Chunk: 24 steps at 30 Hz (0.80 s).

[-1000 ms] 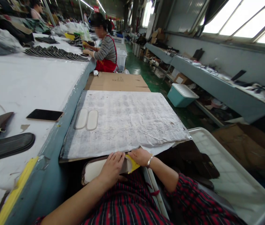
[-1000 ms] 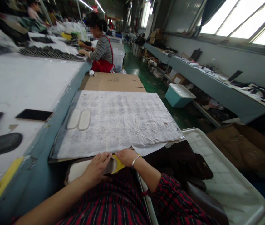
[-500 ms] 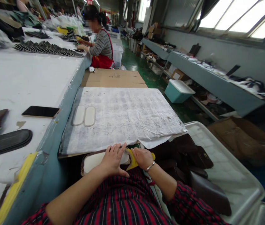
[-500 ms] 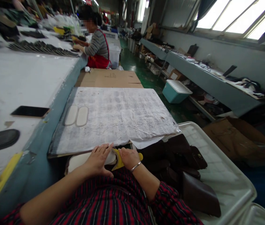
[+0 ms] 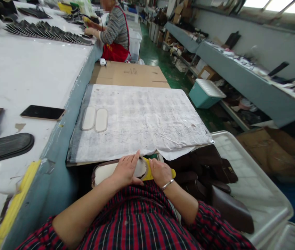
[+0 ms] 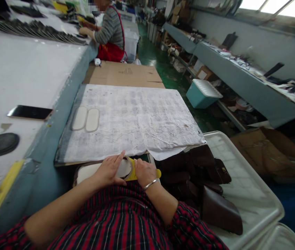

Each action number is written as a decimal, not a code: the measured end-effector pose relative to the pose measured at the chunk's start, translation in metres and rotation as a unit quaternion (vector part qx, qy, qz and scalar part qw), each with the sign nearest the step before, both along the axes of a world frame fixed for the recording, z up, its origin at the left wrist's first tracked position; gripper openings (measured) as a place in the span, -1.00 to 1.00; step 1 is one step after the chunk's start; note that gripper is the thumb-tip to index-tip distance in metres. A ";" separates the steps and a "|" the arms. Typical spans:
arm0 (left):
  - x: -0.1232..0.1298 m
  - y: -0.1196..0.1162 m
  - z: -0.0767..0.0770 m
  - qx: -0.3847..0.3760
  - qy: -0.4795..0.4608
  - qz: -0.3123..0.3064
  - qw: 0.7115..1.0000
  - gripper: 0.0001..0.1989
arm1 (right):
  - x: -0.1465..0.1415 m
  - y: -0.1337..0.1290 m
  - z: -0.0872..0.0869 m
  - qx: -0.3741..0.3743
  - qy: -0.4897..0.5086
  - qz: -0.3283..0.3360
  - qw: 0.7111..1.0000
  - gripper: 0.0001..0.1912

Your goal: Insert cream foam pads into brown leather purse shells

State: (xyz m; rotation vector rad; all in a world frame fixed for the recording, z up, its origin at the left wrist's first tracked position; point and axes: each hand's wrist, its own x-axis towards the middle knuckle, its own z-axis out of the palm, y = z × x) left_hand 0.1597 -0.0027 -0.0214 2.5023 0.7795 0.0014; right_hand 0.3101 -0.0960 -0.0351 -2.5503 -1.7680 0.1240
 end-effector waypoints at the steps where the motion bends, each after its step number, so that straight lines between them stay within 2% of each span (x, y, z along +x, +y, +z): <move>1: 0.000 0.001 0.000 -0.007 -0.002 -0.004 1.000 0.24 | -0.002 0.001 -0.002 0.008 0.001 -0.005 1.000 -0.55; 6: 0.003 0.004 0.006 -0.041 -0.023 -0.020 0.999 0.18 | -0.006 0.006 -0.006 0.027 0.004 -0.013 1.000 -0.59; 9: -0.017 0.013 0.018 -0.080 -0.057 0.000 0.995 0.10 | 0.004 0.009 0.006 0.034 -0.012 -0.007 0.999 -0.59; 11: -0.048 0.024 0.022 -0.092 -0.117 0.069 0.986 -0.05 | 0.012 0.015 0.020 0.039 -0.028 0.005 0.999 -0.57; 13: -0.087 0.033 0.018 -0.102 -0.196 0.192 0.956 -0.20 | 0.014 0.026 0.033 0.030 -0.038 0.034 0.998 -0.53; 14: -0.106 0.034 0.012 -0.126 -0.238 0.258 0.928 -0.24 | 0.012 0.035 0.037 0.017 -0.039 0.058 0.997 -0.51; 15: -0.121 0.032 0.003 -0.174 -0.288 0.317 0.887 -0.26 | 0.007 0.046 0.040 -0.003 -0.037 0.089 0.995 -0.49; 16: -0.133 0.029 -0.007 -0.240 -0.342 0.361 0.833 -0.27 | 0.000 0.059 0.041 -0.026 -0.034 0.126 0.991 -0.48; 17: -0.139 0.023 -0.018 -0.332 -0.385 0.388 0.769 -0.28 | -0.010 0.073 0.040 -0.047 -0.032 0.165 0.985 -0.47; 18: -0.142 0.017 -0.030 -0.419 -0.427 0.412 0.687 -0.28 | -0.022 0.088 0.038 -0.065 -0.032 0.203 0.977 -0.46; 20: -0.136 0.005 -0.049 -0.457 -0.446 0.424 0.642 -0.25 | -0.048 0.116 0.033 -0.090 -0.035 0.268 0.958 -0.45; 21: -0.130 0.000 -0.055 -0.484 -0.460 0.428 0.610 -0.27 | -0.061 0.128 0.030 -0.093 -0.035 0.294 0.950 -0.45; 24: -0.117 -0.006 -0.056 -0.537 -0.504 0.427 0.525 -0.30 | -0.095 0.157 0.024 -0.106 -0.038 0.370 0.922 -0.44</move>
